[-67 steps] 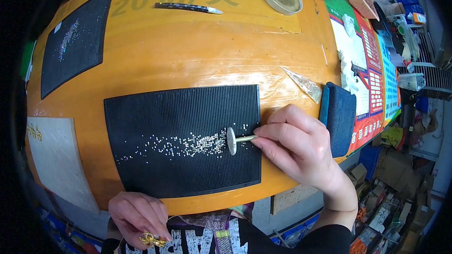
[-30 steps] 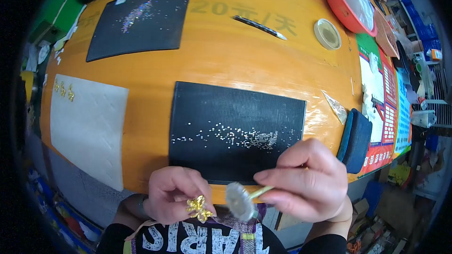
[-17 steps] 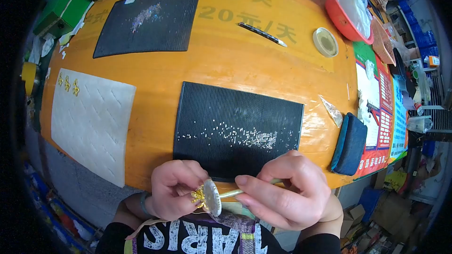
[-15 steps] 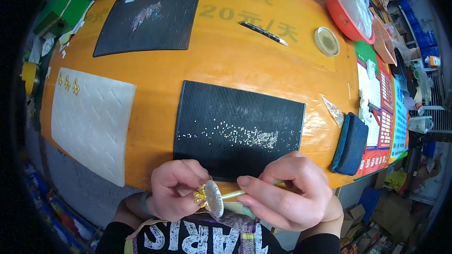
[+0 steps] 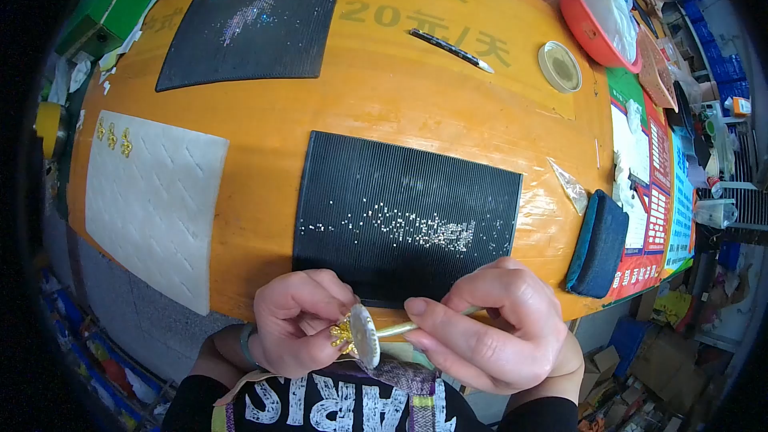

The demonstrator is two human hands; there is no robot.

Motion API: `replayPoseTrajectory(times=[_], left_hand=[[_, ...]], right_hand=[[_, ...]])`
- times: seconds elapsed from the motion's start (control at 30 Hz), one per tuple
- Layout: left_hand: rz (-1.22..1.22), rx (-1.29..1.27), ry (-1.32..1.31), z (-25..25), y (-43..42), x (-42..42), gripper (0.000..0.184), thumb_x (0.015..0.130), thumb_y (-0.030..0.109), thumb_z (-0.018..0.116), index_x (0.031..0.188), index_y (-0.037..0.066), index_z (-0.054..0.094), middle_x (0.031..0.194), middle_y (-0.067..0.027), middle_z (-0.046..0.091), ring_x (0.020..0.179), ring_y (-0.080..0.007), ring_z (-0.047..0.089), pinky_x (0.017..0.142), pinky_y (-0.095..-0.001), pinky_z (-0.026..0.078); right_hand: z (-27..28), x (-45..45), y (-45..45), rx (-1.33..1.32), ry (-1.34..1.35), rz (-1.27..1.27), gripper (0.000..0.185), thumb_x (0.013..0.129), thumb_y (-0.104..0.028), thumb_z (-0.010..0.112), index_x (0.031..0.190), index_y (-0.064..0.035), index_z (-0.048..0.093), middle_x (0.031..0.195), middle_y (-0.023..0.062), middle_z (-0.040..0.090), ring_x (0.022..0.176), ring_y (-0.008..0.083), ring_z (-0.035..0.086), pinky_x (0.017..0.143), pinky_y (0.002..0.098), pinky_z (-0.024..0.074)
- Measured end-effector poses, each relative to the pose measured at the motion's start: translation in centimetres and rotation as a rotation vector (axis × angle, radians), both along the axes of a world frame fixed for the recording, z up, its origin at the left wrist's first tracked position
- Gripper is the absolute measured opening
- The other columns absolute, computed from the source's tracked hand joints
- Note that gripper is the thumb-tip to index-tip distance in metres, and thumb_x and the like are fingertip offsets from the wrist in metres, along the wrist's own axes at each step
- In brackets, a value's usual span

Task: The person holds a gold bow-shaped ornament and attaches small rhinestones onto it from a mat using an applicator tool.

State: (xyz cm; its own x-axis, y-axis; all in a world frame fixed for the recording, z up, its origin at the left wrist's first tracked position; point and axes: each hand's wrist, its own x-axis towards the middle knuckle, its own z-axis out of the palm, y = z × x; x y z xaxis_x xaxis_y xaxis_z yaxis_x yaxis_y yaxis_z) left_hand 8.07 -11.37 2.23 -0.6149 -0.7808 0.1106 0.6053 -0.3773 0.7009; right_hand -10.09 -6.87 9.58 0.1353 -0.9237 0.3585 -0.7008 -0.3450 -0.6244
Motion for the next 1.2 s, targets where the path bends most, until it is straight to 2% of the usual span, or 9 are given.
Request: replayPoseTrajectory(times=[0.7,1.2], left_hand=[[-0.044,0.104,0.055,-0.06,0.09,0.12,0.017,0.071,-0.014,0.055,0.087,-0.009,0.053,0.083,-0.0154,0.056,0.072,-0.0129,0.055,0.065,-0.0219,0.046],[-0.092,0.167,0.092,-0.15,0.06,0.3,0.018,0.072,-0.013,0.055,0.089,-0.009,0.053,0.083,-0.0144,0.056,0.074,-0.0125,0.055,0.067,-0.0216,0.046]], right_hand=[[0.21,0.15,-0.06,0.009,0.028,0.021,0.024,0.058,-0.006,0.075,0.081,-0.0042,0.066,0.071,0.0031,0.047,0.053,0.012,0.049,0.043,0.021,0.0388],[0.11,0.02,0.0,0.063,-0.069,0.007,0.023,0.059,-0.01,0.074,0.081,-0.005,0.067,0.07,0.0038,0.048,0.053,0.0124,0.049,0.044,0.0214,0.0387]])
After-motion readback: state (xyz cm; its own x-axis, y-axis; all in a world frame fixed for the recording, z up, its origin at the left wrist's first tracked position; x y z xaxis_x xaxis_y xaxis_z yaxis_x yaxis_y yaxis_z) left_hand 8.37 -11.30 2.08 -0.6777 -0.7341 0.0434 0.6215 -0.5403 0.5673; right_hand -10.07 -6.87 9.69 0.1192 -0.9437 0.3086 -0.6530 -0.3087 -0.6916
